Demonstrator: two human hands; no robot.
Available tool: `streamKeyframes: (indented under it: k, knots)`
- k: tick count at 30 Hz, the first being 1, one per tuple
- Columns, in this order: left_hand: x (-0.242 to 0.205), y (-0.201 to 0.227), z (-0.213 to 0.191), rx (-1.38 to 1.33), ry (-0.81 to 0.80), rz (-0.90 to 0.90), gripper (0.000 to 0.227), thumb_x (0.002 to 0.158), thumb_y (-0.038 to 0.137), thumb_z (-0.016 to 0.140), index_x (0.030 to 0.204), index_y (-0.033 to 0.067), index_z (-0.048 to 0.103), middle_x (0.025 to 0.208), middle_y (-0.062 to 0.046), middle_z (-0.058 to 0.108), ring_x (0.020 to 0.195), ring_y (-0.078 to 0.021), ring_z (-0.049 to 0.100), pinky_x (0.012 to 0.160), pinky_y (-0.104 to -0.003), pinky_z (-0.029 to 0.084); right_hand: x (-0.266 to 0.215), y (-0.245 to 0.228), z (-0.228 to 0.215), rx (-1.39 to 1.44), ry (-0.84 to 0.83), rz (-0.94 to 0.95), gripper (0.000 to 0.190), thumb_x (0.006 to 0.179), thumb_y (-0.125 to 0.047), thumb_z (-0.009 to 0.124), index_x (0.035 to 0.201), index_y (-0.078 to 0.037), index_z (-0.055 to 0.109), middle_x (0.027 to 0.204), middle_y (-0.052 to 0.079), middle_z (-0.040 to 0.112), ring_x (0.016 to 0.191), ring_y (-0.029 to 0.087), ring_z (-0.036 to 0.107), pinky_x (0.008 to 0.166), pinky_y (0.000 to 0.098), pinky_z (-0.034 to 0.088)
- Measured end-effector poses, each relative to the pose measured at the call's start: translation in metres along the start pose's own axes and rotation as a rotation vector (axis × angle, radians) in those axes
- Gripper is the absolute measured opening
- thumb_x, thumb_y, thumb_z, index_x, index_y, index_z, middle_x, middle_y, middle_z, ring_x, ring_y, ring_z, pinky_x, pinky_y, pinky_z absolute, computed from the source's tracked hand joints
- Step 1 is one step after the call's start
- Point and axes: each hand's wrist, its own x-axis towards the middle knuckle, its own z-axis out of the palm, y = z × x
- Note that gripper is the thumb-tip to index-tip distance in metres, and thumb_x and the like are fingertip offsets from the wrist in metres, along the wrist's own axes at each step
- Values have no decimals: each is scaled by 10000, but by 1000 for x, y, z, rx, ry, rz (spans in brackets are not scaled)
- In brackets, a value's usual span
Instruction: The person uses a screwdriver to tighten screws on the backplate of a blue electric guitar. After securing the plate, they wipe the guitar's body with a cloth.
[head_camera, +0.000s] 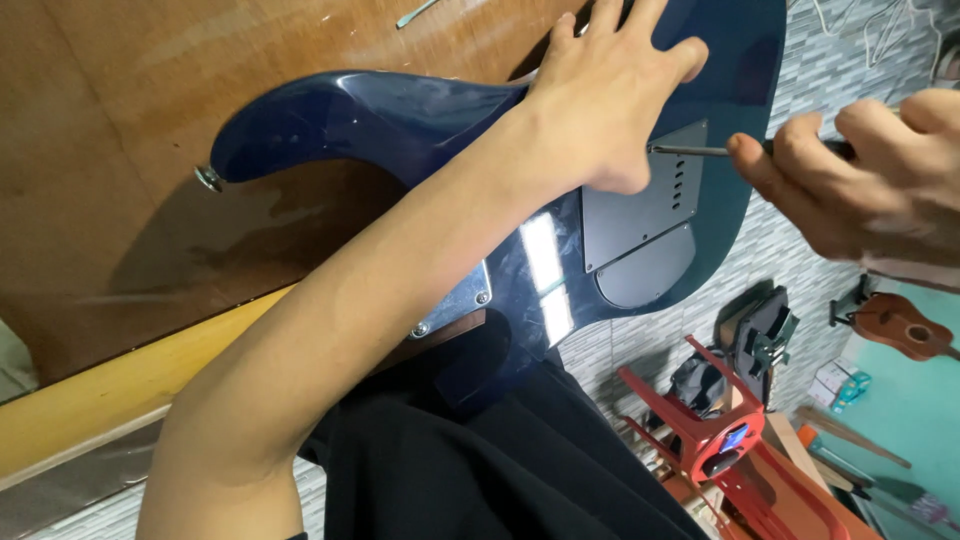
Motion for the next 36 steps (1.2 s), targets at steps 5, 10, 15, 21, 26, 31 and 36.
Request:
streamKeyframes:
  k: [5, 10, 15, 21, 26, 31, 36]
  knots:
    - [1, -2, 2, 118, -23, -14, 740, 546, 136, 840, 1216, 289, 564, 1389, -99, 303, 1328, -393, 377, 905, -516, 538, 9, 9, 15, -64, 365, -216, 407, 1039, -145, 799, 1376, 78, 850, 707, 143, 602, 483, 147, 292, 485, 326, 170]
    - [3, -1, 6, 152, -12, -23, 789, 563, 192, 879, 1279, 301, 565, 1491, -124, 231, 1401, -433, 318, 1013, -568, 503, 15, 11, 25, -82, 540, -260, 440, 1086, -214, 855, 808, 127, 849, 727, 229, 700, 500, 205, 269, 530, 376, 154]
    - [7, -2, 6, 123, -90, -23, 834, 587, 179, 897, 1333, 299, 545, 1609, -154, 59, 1519, -476, 183, 1096, -610, 472, 13, 14, 26, -132, 529, -273, 325, 1049, -167, 768, 1099, 104, 941, 818, 222, 731, 564, 242, 321, 569, 396, 156]
    - [8, 0, 6, 109, -97, -14, 804, 604, 140, 883, 1324, 298, 563, 1612, -108, 45, 1516, -502, 191, 1113, -643, 453, 6, 2, 15, -76, 415, -156, 341, 1045, -202, 812, 1328, -27, 889, 806, 155, 708, 528, 176, 315, 575, 360, 165]
    - [7, 3, 8, 121, -83, -13, 880, 565, 177, 922, 1361, 292, 566, 1611, -101, 49, 1508, -529, 219, 1150, -661, 432, 3, -23, 18, 439, -322, 435, 332, 1062, -465, 577, 1387, -468, 644, 741, -167, 684, 555, 117, 655, 556, 294, 404]
    - [10, 6, 0, 89, -116, -1, 853, 584, 216, 912, 1361, 279, 565, 1601, -107, 99, 1485, -502, 224, 1138, -661, 407, 84, 50, -55, 1322, -920, 1076, 280, 1026, -283, 706, 1232, -100, 754, 780, 206, 817, 526, 283, 463, 463, 404, 380]
    - [4, -3, 4, 100, -96, -10, 848, 581, 162, 903, 1347, 295, 564, 1615, -111, 36, 1517, -488, 204, 1174, -628, 411, 40, 11, -12, 1111, -730, 951, 757, 601, -338, 962, 1268, -209, 627, 1018, 21, 758, 785, 293, 734, 771, 438, 519]
